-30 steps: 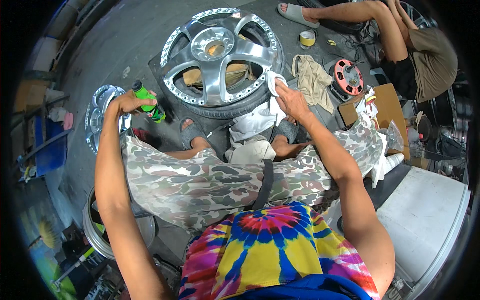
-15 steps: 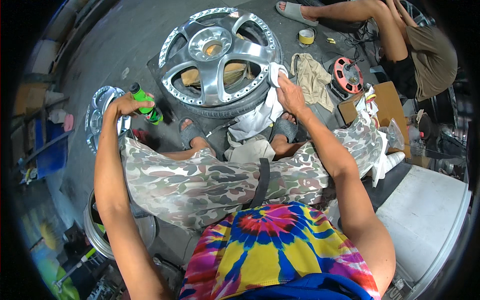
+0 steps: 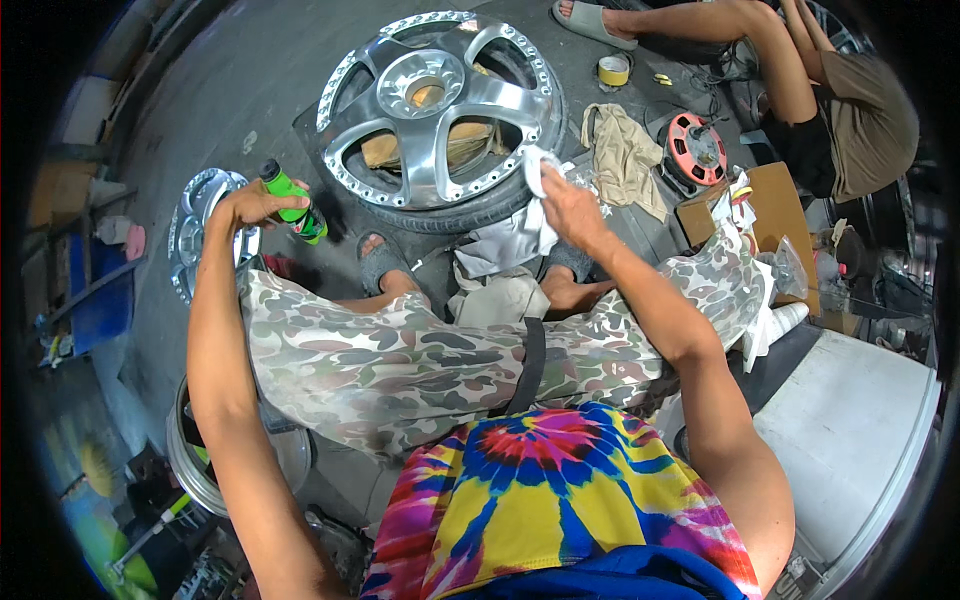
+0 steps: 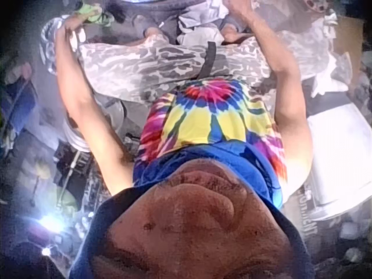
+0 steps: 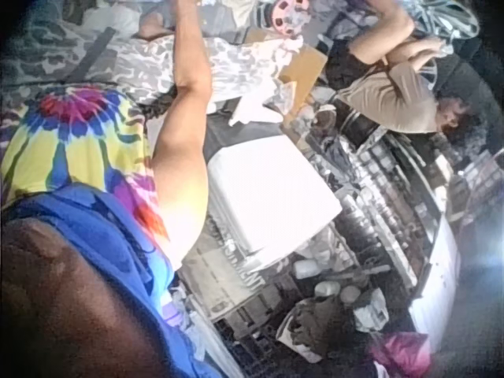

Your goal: The person sits on the floor and wipes a silver wheel rim with a white cloth. They apply liquid from a green bottle onto the cloth and continue wiping the rim surface, including the spokes and center hub, while another person works on a different rim nearby.

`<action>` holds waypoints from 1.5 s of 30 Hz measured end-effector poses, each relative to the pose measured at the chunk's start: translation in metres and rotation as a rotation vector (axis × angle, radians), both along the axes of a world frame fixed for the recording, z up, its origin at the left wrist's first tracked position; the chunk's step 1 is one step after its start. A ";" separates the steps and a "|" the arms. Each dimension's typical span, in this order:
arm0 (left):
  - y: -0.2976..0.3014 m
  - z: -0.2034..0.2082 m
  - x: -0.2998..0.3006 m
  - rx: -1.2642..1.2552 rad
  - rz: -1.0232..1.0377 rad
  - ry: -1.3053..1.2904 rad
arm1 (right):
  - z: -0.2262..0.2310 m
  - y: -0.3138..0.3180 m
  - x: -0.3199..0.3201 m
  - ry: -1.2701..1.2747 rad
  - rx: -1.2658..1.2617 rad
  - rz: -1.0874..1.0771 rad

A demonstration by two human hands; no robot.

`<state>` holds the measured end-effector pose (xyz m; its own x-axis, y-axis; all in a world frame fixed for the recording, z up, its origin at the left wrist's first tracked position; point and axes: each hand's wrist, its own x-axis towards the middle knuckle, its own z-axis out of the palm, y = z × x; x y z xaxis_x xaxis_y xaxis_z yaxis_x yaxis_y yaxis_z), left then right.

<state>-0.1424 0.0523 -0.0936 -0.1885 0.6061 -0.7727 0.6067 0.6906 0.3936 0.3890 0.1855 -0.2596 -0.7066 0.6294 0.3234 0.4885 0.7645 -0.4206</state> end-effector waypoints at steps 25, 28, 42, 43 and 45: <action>-0.005 -0.001 -0.004 -0.013 0.048 0.014 | -0.014 -0.064 -0.055 -0.096 0.034 0.281; -0.004 0.012 0.008 -0.024 0.043 0.004 | -0.002 -0.077 -0.073 -0.064 0.042 0.285; -0.015 -0.002 -0.006 0.019 0.070 0.006 | 0.006 0.031 0.010 -0.087 0.040 -0.044; -0.015 -0.001 -0.005 0.019 0.072 0.008 | 0.008 0.034 0.010 -0.079 0.047 -0.033; -0.018 -0.001 -0.006 0.011 0.083 0.006 | 0.007 0.027 0.005 -0.109 0.029 -0.069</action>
<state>-0.1481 0.0341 -0.0944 -0.2431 0.5968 -0.7647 0.5496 0.7343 0.3984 0.3937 0.2129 -0.2522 -0.6941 0.6690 0.2659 0.5817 0.7388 -0.3403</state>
